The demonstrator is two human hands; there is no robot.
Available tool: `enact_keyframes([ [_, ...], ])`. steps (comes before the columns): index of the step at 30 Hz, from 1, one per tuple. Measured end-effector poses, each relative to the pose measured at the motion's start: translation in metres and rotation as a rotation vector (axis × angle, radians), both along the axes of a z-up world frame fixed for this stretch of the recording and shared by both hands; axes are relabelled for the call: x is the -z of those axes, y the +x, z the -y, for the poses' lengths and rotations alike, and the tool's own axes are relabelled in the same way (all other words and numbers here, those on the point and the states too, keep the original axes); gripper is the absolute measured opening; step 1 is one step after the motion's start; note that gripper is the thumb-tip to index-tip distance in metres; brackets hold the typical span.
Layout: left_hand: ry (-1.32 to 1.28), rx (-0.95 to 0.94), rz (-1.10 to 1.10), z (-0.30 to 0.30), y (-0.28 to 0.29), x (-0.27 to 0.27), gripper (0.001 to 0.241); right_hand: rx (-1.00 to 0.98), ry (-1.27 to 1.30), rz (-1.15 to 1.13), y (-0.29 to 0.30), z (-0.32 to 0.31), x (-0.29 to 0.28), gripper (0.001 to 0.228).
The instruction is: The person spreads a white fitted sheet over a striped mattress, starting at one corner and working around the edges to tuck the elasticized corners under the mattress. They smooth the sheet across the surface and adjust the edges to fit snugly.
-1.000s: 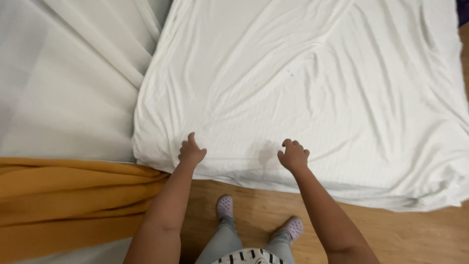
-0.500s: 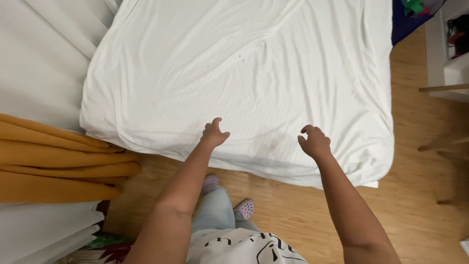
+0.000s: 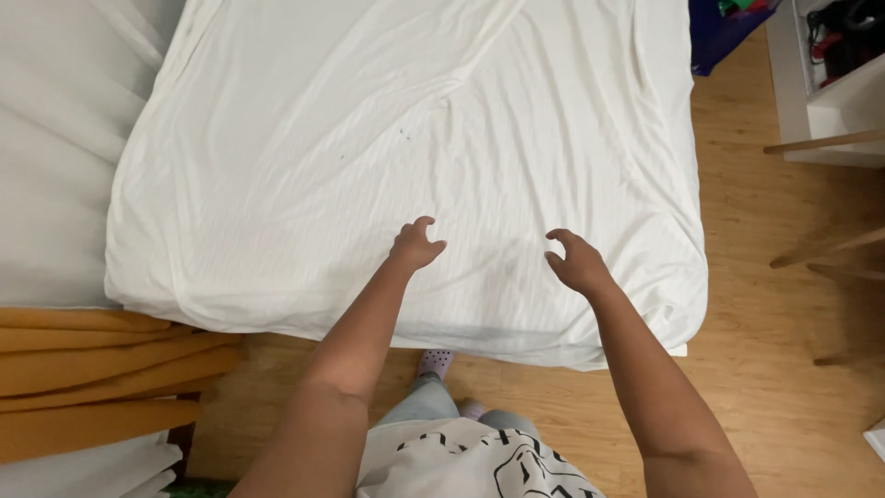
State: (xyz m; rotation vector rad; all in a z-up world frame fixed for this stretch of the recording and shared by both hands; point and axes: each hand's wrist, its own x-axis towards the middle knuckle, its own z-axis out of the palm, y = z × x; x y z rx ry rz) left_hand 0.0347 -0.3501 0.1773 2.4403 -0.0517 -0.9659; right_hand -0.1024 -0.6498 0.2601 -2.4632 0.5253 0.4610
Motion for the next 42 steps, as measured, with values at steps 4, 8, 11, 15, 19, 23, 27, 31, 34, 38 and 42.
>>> enact_keyframes([
  [4,-0.024,0.076,-0.001,0.051,0.006,-0.028,0.072,0.016,0.044,0.033,-0.009,0.048,-0.004,0.045],
  [8,-0.077,0.073,0.018,0.107,-0.007,-0.023,0.07,0.029,0.083,0.026,-0.033,0.108,-0.021,0.044],
  [11,-0.115,0.056,0.077,0.148,-0.023,-0.008,0.068,0.065,0.149,0.037,-0.053,0.165,-0.024,0.042],
  [15,-0.197,-0.036,0.139,0.195,-0.077,0.015,0.067,0.087,0.396,0.158,-0.099,0.248,-0.007,0.037],
  [19,-0.228,-0.173,0.145,0.24,-0.139,0.024,0.065,-0.019,0.547,0.182,-0.132,0.314,-0.009,0.033],
  [23,-0.224,-0.278,0.112,0.275,-0.194,0.001,0.062,-0.108,0.51,0.132,-0.137,0.344,-0.008,0.031],
  [27,-0.224,-0.321,0.134,0.293,-0.21,0.0,0.054,-0.193,0.637,0.138,-0.12,0.344,-0.005,0.035],
  [31,-0.232,-0.35,0.232,0.301,-0.207,0.005,0.048,-0.265,0.657,0.11,-0.096,0.338,-0.009,0.038],
  [34,-0.243,-0.372,0.219,0.316,-0.195,0.009,0.048,-0.29,0.685,0.146,-0.074,0.35,-0.01,0.041],
  [38,-0.208,-0.418,0.151,0.339,-0.197,-0.023,0.049,-0.286,0.691,0.138,-0.058,0.369,-0.008,0.044],
  [42,-0.172,-0.471,0.14,0.37,-0.193,-0.042,0.053,-0.35,0.69,0.163,-0.04,0.392,-0.021,0.046],
])
